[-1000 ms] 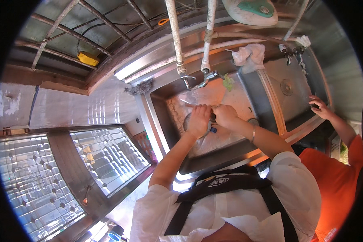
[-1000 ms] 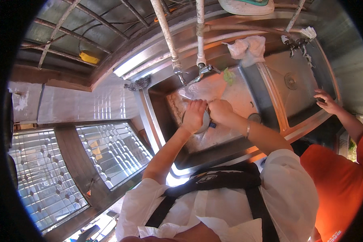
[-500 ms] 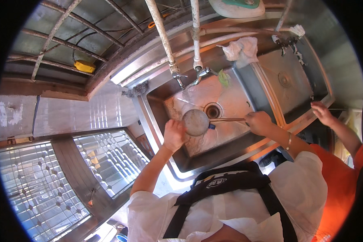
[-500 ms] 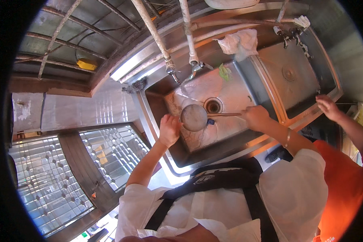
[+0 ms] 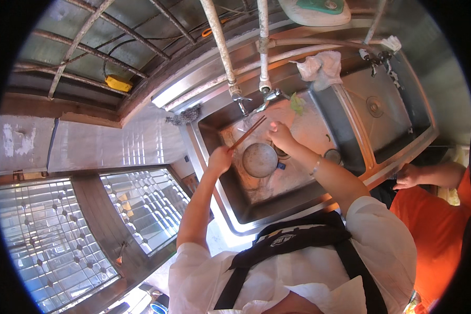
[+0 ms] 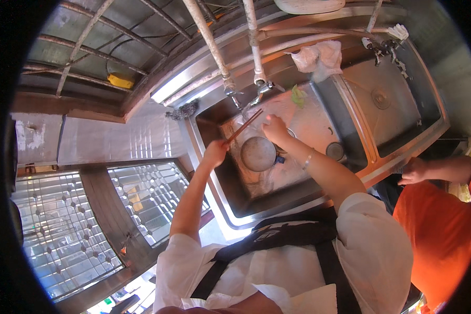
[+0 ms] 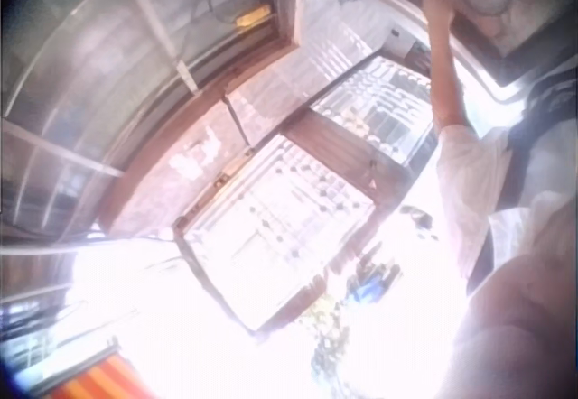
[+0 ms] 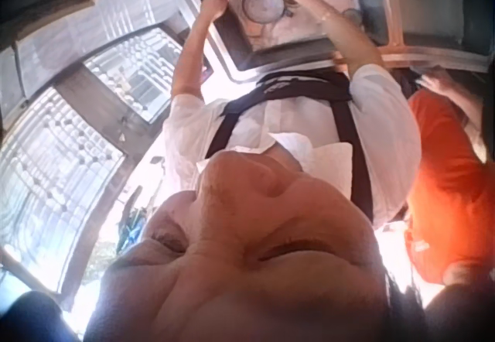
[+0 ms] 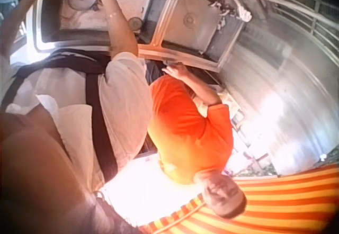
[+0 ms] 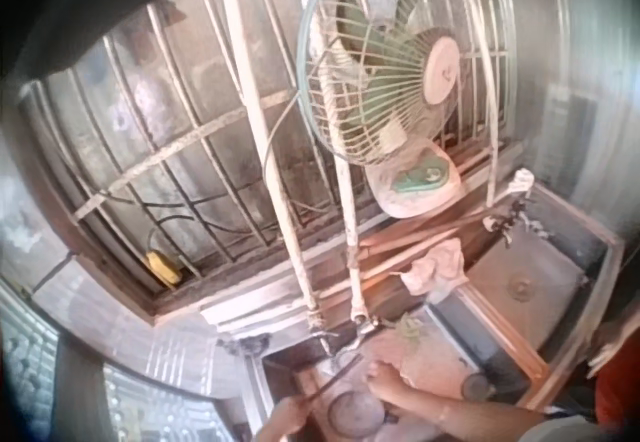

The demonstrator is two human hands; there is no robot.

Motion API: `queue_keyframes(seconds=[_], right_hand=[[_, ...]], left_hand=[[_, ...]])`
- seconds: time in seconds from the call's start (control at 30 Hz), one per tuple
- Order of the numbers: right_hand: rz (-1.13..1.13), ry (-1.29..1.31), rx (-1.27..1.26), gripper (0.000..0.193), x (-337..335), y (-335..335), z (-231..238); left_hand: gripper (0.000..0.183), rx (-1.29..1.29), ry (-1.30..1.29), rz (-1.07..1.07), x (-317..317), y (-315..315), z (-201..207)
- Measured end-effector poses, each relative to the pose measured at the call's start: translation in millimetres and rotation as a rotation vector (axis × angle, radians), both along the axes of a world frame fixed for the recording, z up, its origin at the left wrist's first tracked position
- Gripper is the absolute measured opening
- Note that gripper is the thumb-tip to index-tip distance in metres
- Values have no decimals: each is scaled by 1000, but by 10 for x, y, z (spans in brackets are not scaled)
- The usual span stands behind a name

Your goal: The person walks to a sink, turns on the tap, and washes a small metal bowl and chopsticks under running water. They rinse the items thoroughly and place them in the sink.

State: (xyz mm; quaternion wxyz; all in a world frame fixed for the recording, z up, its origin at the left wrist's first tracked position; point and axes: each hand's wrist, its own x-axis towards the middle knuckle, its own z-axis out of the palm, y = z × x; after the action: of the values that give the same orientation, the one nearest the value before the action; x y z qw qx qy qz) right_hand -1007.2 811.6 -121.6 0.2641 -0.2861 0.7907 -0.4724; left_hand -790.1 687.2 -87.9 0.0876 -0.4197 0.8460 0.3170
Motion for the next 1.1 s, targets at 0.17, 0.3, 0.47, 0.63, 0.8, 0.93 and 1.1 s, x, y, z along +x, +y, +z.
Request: queue_keyframes(seconds=[0.17,0.3,0.47,0.63,0.8,0.93,1.1], right_hand=[[-176,-1132,147,27,96,-426,-323],[-572,-1464,-257,18,225,-715,-368],[-567,-1549,-413,23,374,-970,-486],[-799,-1030,-127,24,144,-885,-912],[-639,-493,86,21,-818,-294,-882],[281,344,40,21,-614,60,-247],[976,352,182,28,-131,491,289]], left_hand=[[30,23,-11,21,-643,-358,-80],[28,-119,-42,28,-813,-236,-2],[21,-203,-109,-62,-722,109,26],[15,-156,-98,-173,-426,491,183],[13,-149,-66,-211,228,608,534],[14,-204,6,-356,253,376,588],[17,-315,95,-570,-76,139,537]])
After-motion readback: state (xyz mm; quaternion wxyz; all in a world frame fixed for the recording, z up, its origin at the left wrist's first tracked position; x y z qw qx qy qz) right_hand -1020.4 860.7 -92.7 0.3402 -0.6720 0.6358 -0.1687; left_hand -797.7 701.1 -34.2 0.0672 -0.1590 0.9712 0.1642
